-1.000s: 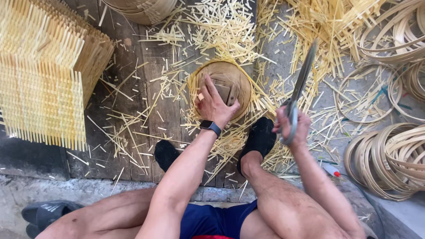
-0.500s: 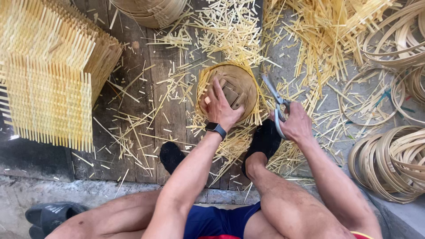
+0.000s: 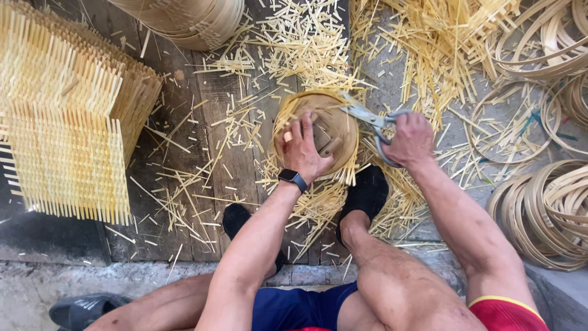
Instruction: The person sits on the floor and weaves a circular bamboo mat by placing a bamboo ring onto a flat woven sheet, then uses shears to trim the excess bamboo strips around the ring. The person repeats this process multiple times, stacking the finished circular mats.
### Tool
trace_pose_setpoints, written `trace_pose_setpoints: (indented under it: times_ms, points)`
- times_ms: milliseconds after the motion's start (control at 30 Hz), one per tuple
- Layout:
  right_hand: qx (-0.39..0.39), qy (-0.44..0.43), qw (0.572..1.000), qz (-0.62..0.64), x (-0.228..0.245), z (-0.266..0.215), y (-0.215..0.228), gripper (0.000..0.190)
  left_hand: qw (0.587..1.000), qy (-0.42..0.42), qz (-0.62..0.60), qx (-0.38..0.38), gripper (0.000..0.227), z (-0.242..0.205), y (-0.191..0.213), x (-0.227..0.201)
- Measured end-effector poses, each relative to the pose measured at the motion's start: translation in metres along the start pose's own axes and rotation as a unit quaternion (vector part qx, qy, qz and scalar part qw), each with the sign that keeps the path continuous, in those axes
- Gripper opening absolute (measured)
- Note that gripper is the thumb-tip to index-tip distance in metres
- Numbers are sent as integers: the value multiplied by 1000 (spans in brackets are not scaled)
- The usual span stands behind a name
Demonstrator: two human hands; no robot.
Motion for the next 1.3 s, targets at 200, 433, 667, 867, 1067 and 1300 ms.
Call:
trace_pose_setpoints:
  times_ms: [200, 433, 667, 867, 1067, 1300]
  points:
    - [282, -83, 955, 38, -10, 3, -4, 45, 993, -112, -18, 18, 125, 5, 7, 7]
    - [29, 26, 997, -70, -11, 18, -2, 48, 972, -185, 83, 121, 129, 15, 8, 7]
    - [199, -24, 980, -6, -24, 14, -7, 37, 993, 37, -112, -15, 143, -10, -3, -14]
    - [48, 27, 998, -32, -13, 27, 15, 49, 997, 9, -66, 43, 122, -9, -18, -6]
    - [122, 14, 992, -39, -26, 18, -4, 23, 997, -61, 13, 40, 123, -9, -10, -3]
    - [241, -23, 970, 13, -44, 8, -29, 33, 996, -27, 10, 90, 124, -9, -11, -2]
Point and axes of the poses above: each hand's wrist, its own z-axis towards the middle knuckle, its own y-axis out of the back of the hand, x = y × z, the point moved 3 cm from there along z, towards the middle knuckle, and after that the axes turned 8 degrees about x, right-handed, at the moved point
